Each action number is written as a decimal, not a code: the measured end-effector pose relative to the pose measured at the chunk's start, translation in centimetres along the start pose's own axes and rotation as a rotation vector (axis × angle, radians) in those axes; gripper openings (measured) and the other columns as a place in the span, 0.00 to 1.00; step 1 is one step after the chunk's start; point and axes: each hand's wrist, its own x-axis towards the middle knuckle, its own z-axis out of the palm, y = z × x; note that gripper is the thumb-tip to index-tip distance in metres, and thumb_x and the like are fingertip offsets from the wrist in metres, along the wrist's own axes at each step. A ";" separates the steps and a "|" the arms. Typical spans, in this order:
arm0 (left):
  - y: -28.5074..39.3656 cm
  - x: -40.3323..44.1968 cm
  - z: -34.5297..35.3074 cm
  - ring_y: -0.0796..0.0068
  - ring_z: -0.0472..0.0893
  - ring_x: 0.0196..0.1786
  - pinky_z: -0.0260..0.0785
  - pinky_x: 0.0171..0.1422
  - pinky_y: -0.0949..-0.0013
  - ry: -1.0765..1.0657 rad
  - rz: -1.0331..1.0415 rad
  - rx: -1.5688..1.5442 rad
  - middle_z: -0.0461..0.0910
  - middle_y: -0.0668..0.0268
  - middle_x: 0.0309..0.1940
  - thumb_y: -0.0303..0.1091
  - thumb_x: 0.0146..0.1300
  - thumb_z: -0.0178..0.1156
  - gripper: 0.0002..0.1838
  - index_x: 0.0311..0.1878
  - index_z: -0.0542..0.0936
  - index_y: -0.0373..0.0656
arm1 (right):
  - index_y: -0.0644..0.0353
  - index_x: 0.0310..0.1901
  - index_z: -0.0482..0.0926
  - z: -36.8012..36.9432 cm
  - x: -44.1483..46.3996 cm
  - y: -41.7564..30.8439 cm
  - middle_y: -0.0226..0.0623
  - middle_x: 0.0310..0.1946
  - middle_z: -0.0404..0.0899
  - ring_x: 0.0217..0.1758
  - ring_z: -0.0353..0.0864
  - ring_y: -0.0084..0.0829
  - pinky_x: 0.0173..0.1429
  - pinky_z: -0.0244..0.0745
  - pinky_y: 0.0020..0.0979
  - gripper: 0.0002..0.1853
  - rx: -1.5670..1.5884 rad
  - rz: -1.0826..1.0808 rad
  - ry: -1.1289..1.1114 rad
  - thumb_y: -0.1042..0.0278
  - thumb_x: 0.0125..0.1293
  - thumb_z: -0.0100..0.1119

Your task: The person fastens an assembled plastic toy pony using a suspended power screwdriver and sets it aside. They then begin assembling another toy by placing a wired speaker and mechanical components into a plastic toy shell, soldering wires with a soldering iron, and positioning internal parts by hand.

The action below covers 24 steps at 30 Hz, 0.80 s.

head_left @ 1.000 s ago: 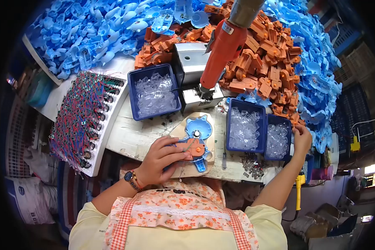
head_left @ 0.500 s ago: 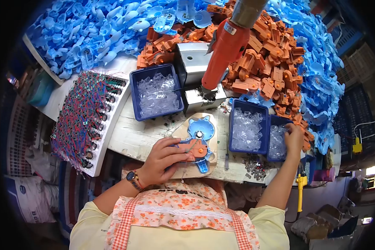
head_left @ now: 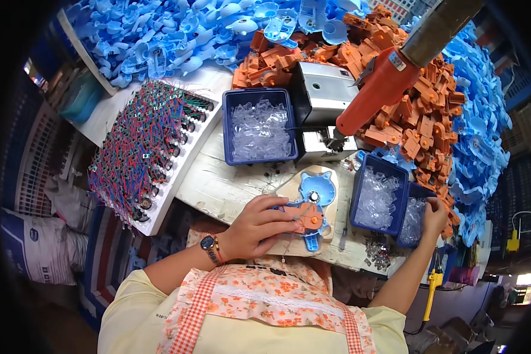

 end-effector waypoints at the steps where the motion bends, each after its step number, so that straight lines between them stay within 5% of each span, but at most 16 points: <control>1: 0.0 0.0 0.0 0.54 0.72 0.65 0.63 0.68 0.48 -0.001 0.004 0.001 0.78 0.68 0.55 0.24 0.53 0.64 0.23 0.54 0.83 0.53 | 0.60 0.44 0.82 0.0 -0.2 0.0 0.33 0.34 0.83 0.40 0.83 0.28 0.49 0.75 0.32 0.11 0.089 -0.015 0.054 0.75 0.59 0.61; 4: 0.0 0.1 -0.1 0.54 0.72 0.65 0.64 0.68 0.48 -0.002 0.008 0.000 0.78 0.68 0.54 0.25 0.54 0.65 0.23 0.54 0.83 0.53 | 0.63 0.51 0.78 -0.7 -1.8 -2.2 0.32 0.37 0.79 0.40 0.78 0.24 0.49 0.73 0.27 0.15 0.407 -0.113 0.176 0.79 0.62 0.60; 7: -0.1 0.1 0.0 0.55 0.73 0.65 0.64 0.67 0.47 0.003 0.007 -0.007 0.78 0.69 0.54 0.25 0.54 0.65 0.22 0.54 0.83 0.54 | 0.63 0.48 0.81 -2.1 -6.0 -8.1 0.31 0.38 0.77 0.39 0.76 0.24 0.48 0.72 0.25 0.13 0.740 -0.084 -0.036 0.82 0.61 0.60; 9: -0.3 0.0 0.1 0.55 0.73 0.64 0.63 0.68 0.47 0.003 0.012 -0.011 0.78 0.69 0.54 0.26 0.54 0.66 0.23 0.55 0.83 0.55 | 0.64 0.45 0.83 -2.3 -9.1 -11.7 0.33 0.39 0.75 0.42 0.76 0.24 0.47 0.72 0.25 0.13 0.608 -0.341 -0.165 0.85 0.59 0.60; 13: 0.1 0.1 -0.1 0.55 0.73 0.64 0.61 0.69 0.46 -0.015 0.052 0.118 0.78 0.69 0.56 0.28 0.54 0.66 0.24 0.56 0.83 0.57 | 0.64 0.44 0.84 -1.1 -13.7 -15.8 0.37 0.40 0.78 0.44 0.78 0.28 0.46 0.72 0.26 0.15 0.650 -0.416 -0.459 0.85 0.53 0.64; 16: 0.4 0.2 -0.5 0.56 0.73 0.65 0.60 0.71 0.47 -0.042 0.075 0.189 0.77 0.68 0.59 0.29 0.55 0.64 0.24 0.58 0.82 0.57 | 0.64 0.45 0.83 -0.7 -15.8 -17.4 0.37 0.41 0.80 0.43 0.80 0.32 0.45 0.74 0.29 0.16 0.775 -0.269 -0.608 0.82 0.52 0.66; 19: 0.4 0.1 -0.6 0.57 0.72 0.66 0.60 0.73 0.47 -0.062 0.086 0.181 0.76 0.67 0.61 0.30 0.57 0.62 0.25 0.60 0.80 0.55 | 0.63 0.46 0.83 -0.4 -16.7 -18.8 0.38 0.42 0.83 0.42 0.81 0.36 0.46 0.75 0.32 0.17 0.643 -0.440 -0.540 0.79 0.52 0.69; 24: 0.1 0.1 -0.5 0.57 0.73 0.65 0.61 0.72 0.47 -0.052 0.098 0.151 0.76 0.65 0.61 0.30 0.58 0.60 0.25 0.61 0.80 0.54 | 0.58 0.52 0.81 -0.3 -17.7 -20.1 0.37 0.40 0.84 0.50 0.79 0.40 0.65 0.61 0.47 0.21 0.355 -0.639 -0.388 0.74 0.54 0.69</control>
